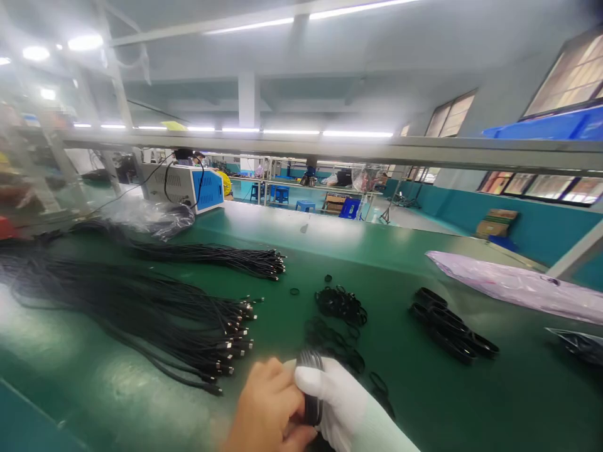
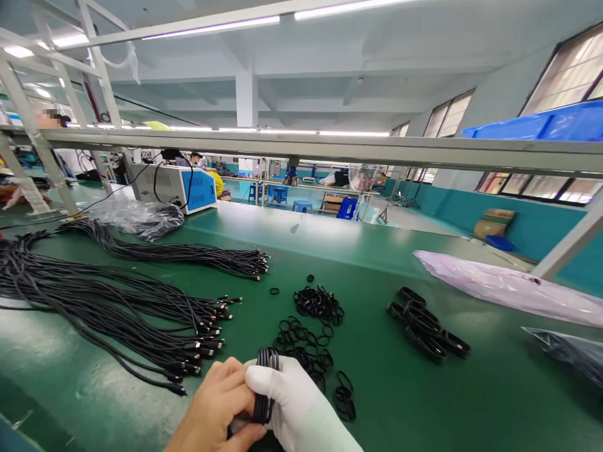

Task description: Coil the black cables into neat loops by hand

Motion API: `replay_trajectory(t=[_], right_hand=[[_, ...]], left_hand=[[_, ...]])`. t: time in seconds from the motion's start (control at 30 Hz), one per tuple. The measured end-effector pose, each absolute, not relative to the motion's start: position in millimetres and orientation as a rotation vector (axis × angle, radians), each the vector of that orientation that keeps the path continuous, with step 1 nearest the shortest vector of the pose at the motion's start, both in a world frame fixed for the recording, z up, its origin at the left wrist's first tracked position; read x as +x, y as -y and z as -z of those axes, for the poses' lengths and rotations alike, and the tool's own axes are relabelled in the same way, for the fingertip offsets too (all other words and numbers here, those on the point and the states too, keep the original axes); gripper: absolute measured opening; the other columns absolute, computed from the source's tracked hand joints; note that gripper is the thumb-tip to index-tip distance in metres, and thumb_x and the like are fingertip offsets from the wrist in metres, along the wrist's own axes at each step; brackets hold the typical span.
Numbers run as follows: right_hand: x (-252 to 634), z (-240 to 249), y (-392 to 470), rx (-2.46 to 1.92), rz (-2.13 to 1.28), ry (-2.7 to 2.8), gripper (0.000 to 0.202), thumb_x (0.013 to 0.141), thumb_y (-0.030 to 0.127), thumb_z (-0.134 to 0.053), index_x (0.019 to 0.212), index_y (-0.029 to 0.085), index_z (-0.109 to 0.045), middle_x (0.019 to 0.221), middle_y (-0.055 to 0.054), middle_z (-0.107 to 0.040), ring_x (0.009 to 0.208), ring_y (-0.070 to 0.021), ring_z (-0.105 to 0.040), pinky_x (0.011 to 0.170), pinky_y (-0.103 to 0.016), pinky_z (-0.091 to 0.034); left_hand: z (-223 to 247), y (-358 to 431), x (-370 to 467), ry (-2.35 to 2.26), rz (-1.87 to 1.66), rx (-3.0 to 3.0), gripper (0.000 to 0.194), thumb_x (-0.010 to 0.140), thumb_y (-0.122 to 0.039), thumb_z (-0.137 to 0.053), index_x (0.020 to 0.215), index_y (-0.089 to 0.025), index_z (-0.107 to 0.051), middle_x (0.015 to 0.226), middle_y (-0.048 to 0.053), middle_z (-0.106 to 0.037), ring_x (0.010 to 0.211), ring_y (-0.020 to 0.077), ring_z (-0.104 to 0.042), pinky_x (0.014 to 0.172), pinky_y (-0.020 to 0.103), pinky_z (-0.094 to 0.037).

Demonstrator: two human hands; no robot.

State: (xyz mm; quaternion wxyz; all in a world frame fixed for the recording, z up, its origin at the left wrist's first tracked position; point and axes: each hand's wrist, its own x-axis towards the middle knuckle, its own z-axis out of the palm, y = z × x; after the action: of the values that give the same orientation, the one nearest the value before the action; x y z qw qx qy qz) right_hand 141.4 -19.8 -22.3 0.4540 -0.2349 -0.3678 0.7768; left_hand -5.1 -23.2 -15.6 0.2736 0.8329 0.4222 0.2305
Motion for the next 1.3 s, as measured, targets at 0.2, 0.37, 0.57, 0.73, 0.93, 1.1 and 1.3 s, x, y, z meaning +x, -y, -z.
replay_trajectory(t=[0.2,0.37,0.57,0.73,0.93,1.1,1.3], right_hand=[[150,25,22,-0.776,-2.104,0.835,0.029,0.080,0.034,-0.064,0.095,0.009,-0.059,0.083,-0.009,-0.062,0.068,-0.0187,-0.063,0.053,-0.026,-0.048],[147,12,27,-0.827,-2.140,0.982,0.030,0.074,0.029,-0.068,0.096,0.010,-0.061,0.080,-0.006,-0.062,0.066,-0.0128,-0.061,0.062,-0.023,-0.045],[142,4,22,-0.878,-1.967,1.287,0.007,0.067,0.013,-0.064,0.072,0.012,-0.059,0.058,0.003,-0.051,0.052,-0.0062,-0.044,0.070,-0.028,-0.043],[141,4,21,-0.851,-1.975,1.332,0.010,0.067,0.018,-0.062,0.073,0.012,-0.057,0.059,0.001,-0.051,0.053,-0.0077,-0.045,0.064,-0.027,-0.039],[140,16,21,-0.922,-2.000,1.215,0.016,0.063,0.020,-0.065,0.074,0.012,-0.058,0.062,0.000,-0.052,0.053,-0.0084,-0.048,0.055,-0.022,-0.037],[168,3,11,-1.063,-1.769,0.807,0.033,0.064,0.029,-0.072,0.091,0.014,-0.060,0.073,-0.003,-0.061,0.054,-0.0105,-0.052,0.041,-0.019,-0.035],[193,-20,8,-1.033,-1.708,0.723,0.047,0.063,0.036,-0.079,0.099,0.018,-0.056,0.077,-0.002,-0.061,0.077,-0.0208,-0.064,0.051,-0.026,-0.049]], left_hand=[[0,6,-17,-1.111,-0.708,1.791,0.021,0.070,-0.014,-0.059,0.089,-0.021,-0.061,0.076,-0.003,-0.062,0.070,0.0141,-0.054,0.064,0.024,-0.039],[0,-4,-14,-1.270,-0.672,1.855,0.012,0.068,-0.012,-0.051,0.074,-0.020,-0.058,0.061,-0.005,-0.059,0.059,0.0125,-0.052,0.054,0.021,-0.034],[15,3,-9,-1.429,-0.725,2.042,0.021,0.066,-0.005,-0.047,0.073,-0.020,-0.060,0.065,-0.003,-0.062,0.062,0.0136,-0.055,0.057,0.022,-0.035],[17,8,-10,-1.471,-0.723,2.037,0.021,0.067,-0.004,-0.046,0.072,-0.019,-0.059,0.067,-0.002,-0.063,0.063,0.0144,-0.055,0.057,0.023,-0.035],[19,-1,-8,-1.382,-0.752,1.993,0.021,0.066,-0.006,-0.047,0.074,-0.020,-0.061,0.066,-0.003,-0.063,0.062,0.0139,-0.055,0.057,0.023,-0.036],[9,-29,-28,-1.285,-0.748,1.898,0.020,0.078,-0.023,-0.052,0.095,-0.022,-0.063,0.080,-0.002,-0.067,0.074,0.0156,-0.060,0.067,0.024,-0.043],[19,-42,-18,-1.293,-0.561,2.109,0.015,0.074,-0.014,-0.052,0.079,-0.022,-0.063,0.080,-0.001,-0.065,0.077,0.0175,-0.058,0.069,0.026,-0.038]])
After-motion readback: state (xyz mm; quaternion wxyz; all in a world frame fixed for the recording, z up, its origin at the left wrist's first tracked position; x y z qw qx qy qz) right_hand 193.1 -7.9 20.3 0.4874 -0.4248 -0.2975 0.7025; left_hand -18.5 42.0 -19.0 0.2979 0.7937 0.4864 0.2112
